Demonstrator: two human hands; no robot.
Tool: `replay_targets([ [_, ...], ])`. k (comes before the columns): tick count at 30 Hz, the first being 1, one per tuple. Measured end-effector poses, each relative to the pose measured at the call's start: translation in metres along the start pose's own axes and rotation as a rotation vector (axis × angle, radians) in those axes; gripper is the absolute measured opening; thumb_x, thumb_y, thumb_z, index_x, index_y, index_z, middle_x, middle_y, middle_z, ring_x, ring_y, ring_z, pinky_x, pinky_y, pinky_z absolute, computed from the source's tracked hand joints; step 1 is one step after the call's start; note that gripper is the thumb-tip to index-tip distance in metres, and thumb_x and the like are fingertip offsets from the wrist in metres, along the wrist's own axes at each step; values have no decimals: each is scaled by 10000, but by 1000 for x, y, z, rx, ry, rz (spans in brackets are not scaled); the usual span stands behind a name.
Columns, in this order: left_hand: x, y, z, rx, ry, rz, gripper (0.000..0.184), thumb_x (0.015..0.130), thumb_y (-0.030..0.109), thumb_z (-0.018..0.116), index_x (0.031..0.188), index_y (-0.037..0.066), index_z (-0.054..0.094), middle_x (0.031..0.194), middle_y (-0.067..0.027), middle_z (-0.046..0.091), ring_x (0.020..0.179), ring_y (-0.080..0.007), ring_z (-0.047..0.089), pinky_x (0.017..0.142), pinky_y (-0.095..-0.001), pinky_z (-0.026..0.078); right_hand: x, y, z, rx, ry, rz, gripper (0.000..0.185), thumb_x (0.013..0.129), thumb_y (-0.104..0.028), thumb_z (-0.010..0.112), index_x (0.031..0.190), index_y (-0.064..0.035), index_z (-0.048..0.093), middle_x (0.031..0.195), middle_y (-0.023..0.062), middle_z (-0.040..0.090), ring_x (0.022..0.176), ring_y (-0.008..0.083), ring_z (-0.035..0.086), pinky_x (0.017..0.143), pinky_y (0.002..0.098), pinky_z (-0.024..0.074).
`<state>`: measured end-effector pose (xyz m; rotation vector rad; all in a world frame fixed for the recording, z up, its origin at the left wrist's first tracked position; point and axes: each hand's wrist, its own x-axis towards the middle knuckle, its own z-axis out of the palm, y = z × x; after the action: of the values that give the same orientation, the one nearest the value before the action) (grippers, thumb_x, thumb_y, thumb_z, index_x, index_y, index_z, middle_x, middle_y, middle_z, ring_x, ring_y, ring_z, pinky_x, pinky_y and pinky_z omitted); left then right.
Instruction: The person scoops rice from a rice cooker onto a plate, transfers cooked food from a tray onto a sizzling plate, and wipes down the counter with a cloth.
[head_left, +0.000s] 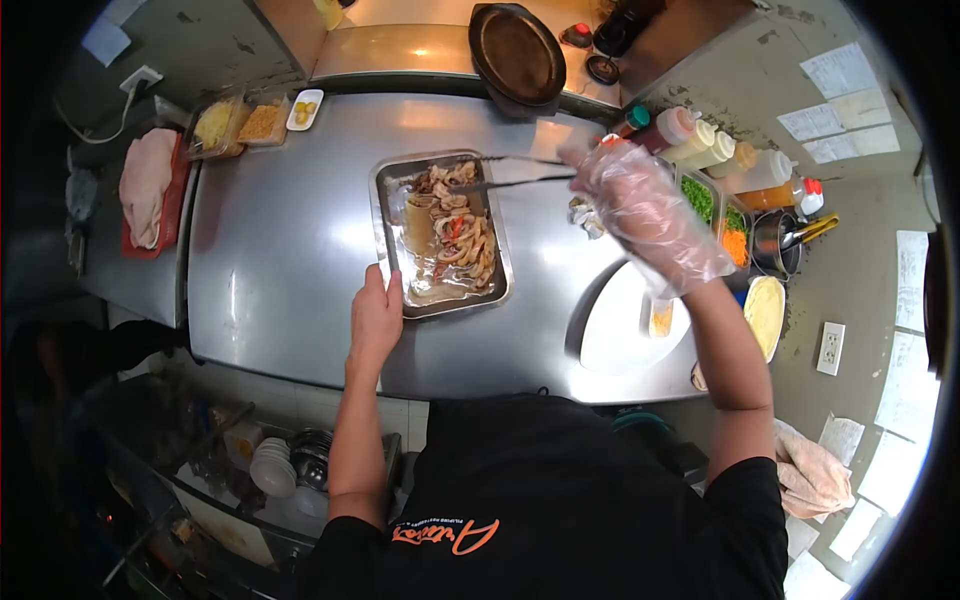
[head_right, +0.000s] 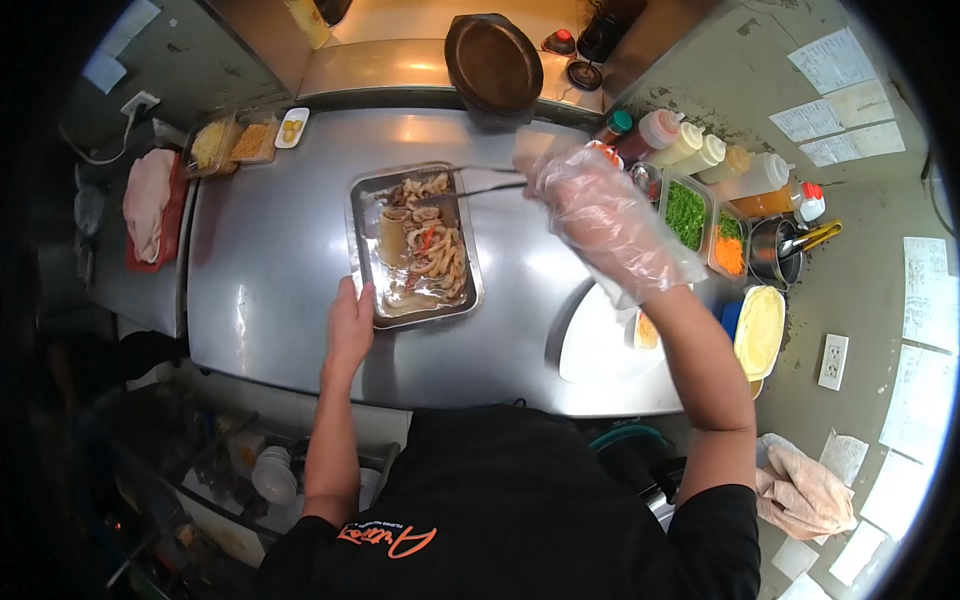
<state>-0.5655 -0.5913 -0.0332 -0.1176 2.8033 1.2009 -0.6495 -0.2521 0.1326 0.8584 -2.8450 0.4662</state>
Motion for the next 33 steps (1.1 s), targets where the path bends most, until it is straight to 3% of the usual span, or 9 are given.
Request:
replay_targets([
  [5,54,51,-44,-58,18,107,260,1035,206,504,948,-34,459,633,-266,569,613,-486,568,557,-535,410,69,2,-51,-429,-18,-163,449,817,-33,652,1264,-38,612,1013,115,644,967,296,596,860,405,480],
  [10,126,88,-51,-48,-2,142,249,1032,193,511,929,-25,449,631,-267,568,610,-488,565,561,-533,416,122,40,-43,-559,59,-285,463,816,-46,602,1279,-51,597,1047,123,662,1019,273,619,927,392,493],
  [14,174,98,-37,-17,18,203,259,1033,203,511,919,-23,454,652,-275,581,633,-485,583,566,-525,431,165,88,-25,-555,44,-207,235,797,-79,617,1019,-68,694,1017,103,705,1018,276,662,936,420,533],
  [17,202,102,-32,-19,-19,141,272,1036,210,502,906,-25,458,664,-276,587,651,-486,590,578,-533,435,188,106,-27,-626,-67,-73,327,814,-65,627,1132,-77,696,991,120,678,1023,291,629,908,420,515],
  [20,220,97,-26,-37,19,110,330,1043,251,507,875,-27,452,631,-232,537,589,-426,527,567,-477,413,193,125,-35,-534,69,-202,262,775,-76,645,1029,-75,706,1010,117,690,1031,294,641,911,399,527],
  [22,227,101,-28,-2,9,86,303,1042,229,496,884,-27,457,652,-255,573,632,-461,569,585,-512,431,195,147,-39,-551,120,-347,268,754,-95,671,1020,-77,705,1018,104,699,1042,289,646,917,392,525],
  [26,234,98,-29,6,25,86,292,1042,219,487,885,-26,460,655,-261,587,648,-473,590,590,-522,440,200,167,-28,-482,111,-133,300,812,-55,600,1098,-73,686,1077,111,671,1067,307,606,967,385,490],
  [29,233,100,-34,-21,9,43,323,1039,238,511,878,-35,447,642,-230,527,590,-392,506,580,-458,416,211,175,-15,-509,66,42,305,822,-57,588,1109,-71,689,1105,105,669,1103,289,604,975,375,492],
  [33,232,100,-35,-29,5,55,325,1039,241,511,878,-34,447,639,-227,525,582,-384,498,580,-455,415,220,186,1,-517,13,224,307,828,-47,587,1116,-77,688,1122,106,671,1134,274,603,983,353,494],
])
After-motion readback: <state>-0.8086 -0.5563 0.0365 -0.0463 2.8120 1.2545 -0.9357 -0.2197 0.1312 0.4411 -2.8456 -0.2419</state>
